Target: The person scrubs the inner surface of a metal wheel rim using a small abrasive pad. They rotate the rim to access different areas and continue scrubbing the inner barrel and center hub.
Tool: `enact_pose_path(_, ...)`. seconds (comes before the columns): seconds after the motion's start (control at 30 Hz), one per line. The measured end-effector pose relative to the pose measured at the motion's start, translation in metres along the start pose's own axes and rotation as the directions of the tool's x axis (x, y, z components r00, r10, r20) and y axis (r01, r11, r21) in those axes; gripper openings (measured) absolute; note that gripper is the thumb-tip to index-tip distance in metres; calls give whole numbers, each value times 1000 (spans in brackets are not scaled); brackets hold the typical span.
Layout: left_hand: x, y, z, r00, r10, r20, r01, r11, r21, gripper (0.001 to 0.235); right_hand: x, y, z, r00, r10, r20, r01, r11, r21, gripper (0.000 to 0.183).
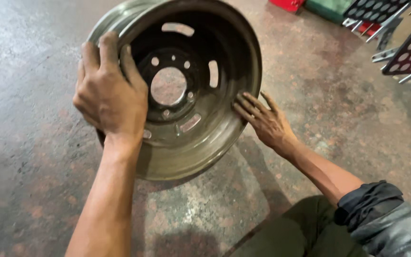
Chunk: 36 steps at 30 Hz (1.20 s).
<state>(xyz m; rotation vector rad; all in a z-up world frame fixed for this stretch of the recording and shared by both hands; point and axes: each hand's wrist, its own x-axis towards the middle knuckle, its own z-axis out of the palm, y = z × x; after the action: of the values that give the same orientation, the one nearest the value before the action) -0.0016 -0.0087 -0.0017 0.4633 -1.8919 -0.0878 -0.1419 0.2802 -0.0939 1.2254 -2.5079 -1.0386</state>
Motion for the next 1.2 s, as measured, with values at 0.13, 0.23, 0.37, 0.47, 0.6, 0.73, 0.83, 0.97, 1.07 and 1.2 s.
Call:
enact_pose_path(0.13,6,5,0,1000,-7,2,7,1000,-15,18,-34,-79,-2,995,-22,-95,47,961,271,92)
enact_pose_path(0.23,8,-1,6,999,-15,33,16,1000,-21,18,-32,-104,-4,943,-152,296,-13,873,488,89)
enact_pose_path(0.37,6,3,16,998,-44,51,44,999,3,19,-20,-9,16,994,92,-67,-94,995,-26,93)
enact_pose_path(0.47,8,-6,15,997,-64,37,65,998,-10,17,-9,-10,13,992,100,-72,-108,988,-113,86)
enact_pose_path(0.6,6,-5,11,999,-21,38,20,999,43,15,-39,-106,-6,979,-64,-192,161,821,548,84)
enact_pose_path(0.73,3,-9,12,999,-19,48,20,1000,-17,20,-8,-37,-1,990,-114,77,97,976,193,97)
enact_pose_path(0.83,2,-11,13,998,-60,36,61,998,-25,20,13,-17,2,986,88,-142,-95,994,-45,89)
enact_pose_path(0.97,7,-1,17,998,-58,-14,58,998,-9,18,-2,-131,-22,935,220,-278,-44,851,524,98)
enact_pose_path(1.07,4,2,16,999,-43,-33,43,999,15,18,-20,-207,-76,936,176,-303,286,115,951,97)
enact_pose_path(1.2,2,-3,6,1000,4,-11,-3,1000,5,23,-22,-144,-64,932,-64,-356,351,400,847,87)
